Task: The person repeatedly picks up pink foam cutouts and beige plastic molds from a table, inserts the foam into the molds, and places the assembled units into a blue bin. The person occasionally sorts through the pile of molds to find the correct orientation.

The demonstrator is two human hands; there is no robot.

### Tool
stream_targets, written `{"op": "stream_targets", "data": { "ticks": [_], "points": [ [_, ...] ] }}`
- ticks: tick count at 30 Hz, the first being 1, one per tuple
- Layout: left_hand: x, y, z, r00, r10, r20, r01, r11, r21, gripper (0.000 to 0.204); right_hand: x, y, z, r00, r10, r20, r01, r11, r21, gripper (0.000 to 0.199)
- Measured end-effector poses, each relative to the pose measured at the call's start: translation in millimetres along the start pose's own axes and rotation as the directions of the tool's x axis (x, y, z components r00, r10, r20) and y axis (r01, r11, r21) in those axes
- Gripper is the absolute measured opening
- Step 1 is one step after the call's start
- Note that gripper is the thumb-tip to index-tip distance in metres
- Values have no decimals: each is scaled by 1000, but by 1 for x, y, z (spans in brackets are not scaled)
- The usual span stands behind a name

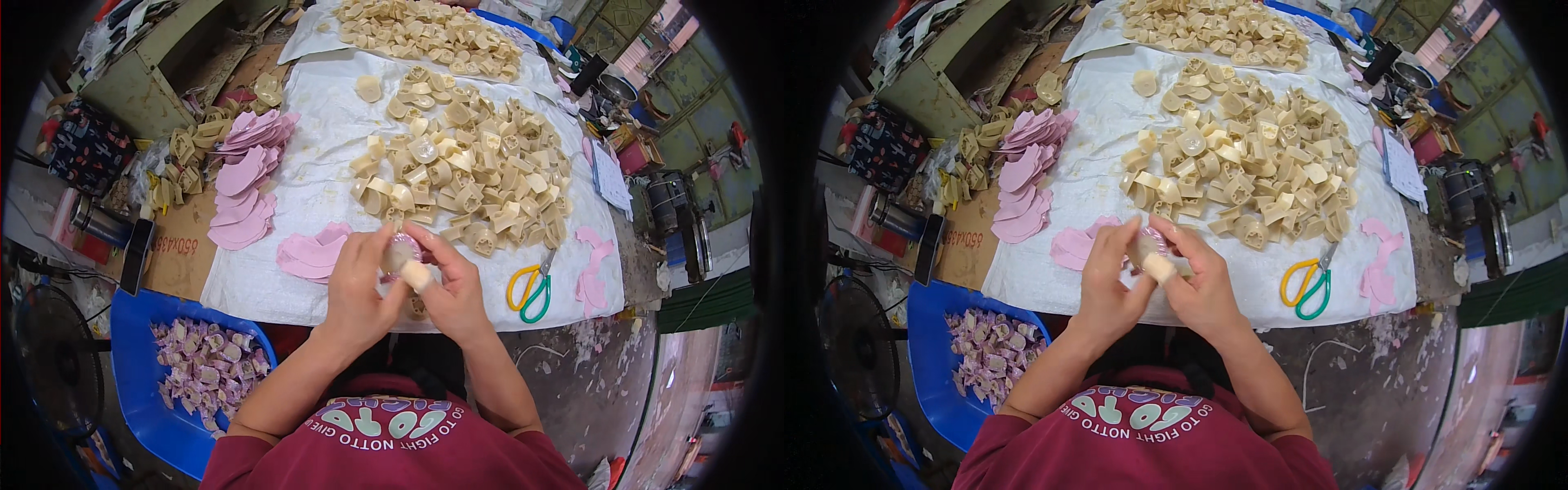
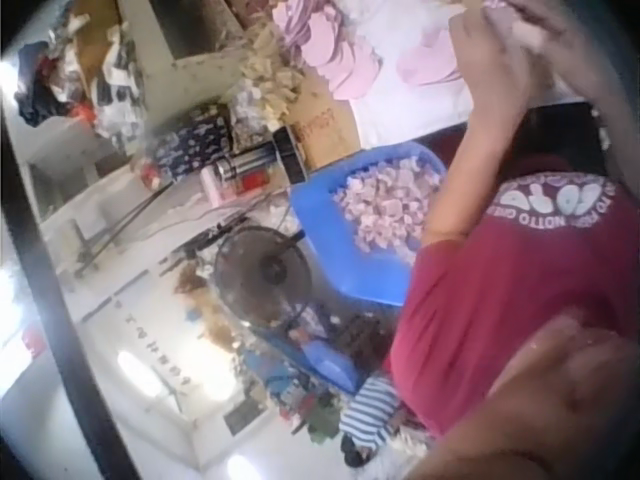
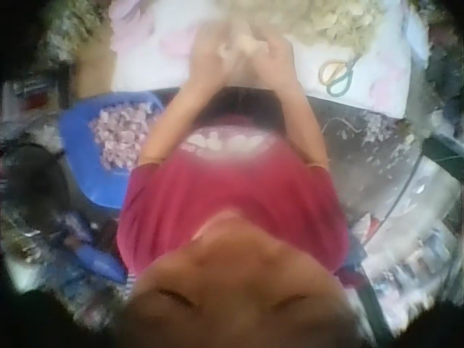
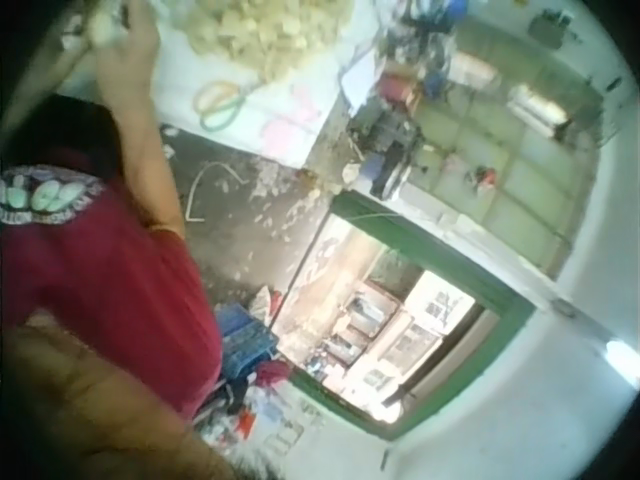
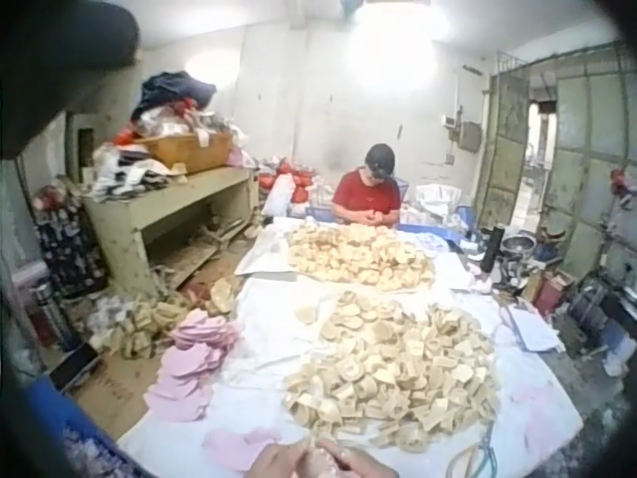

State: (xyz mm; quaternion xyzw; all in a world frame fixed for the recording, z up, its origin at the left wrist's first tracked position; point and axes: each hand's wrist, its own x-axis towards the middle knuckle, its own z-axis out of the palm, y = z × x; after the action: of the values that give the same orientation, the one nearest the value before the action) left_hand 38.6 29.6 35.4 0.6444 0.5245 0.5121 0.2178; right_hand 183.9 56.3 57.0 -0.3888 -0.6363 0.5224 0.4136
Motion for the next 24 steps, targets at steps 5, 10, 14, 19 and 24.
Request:
{"op": "stream_targets", "data": {
  "ticks": [5,10,14,19,24],
  "points": [
    [0,21,-10,804,-352,480,571,230,-788,38,1,8,-2,948,-318,33,319,939,-129,51],
    [-5,7,-7,752,-431,499,611,174,-772,54,-1,9,8,975,-177,135,169,983,71,48],
    [-10,6,-20,744,-552,377,625,375,-684,54,1,17,15,952,-238,193,229,971,67,46],
    [-49,-25,-102,741,-654,154,666,745,-43,49,0,34,37,965,-176,193,187,981,-44,39],
    [-122,-32,-209,878,-395,-269,476,662,580,33,20,53,45,973,-183,143,226,893,-390,30]
  ]
}}
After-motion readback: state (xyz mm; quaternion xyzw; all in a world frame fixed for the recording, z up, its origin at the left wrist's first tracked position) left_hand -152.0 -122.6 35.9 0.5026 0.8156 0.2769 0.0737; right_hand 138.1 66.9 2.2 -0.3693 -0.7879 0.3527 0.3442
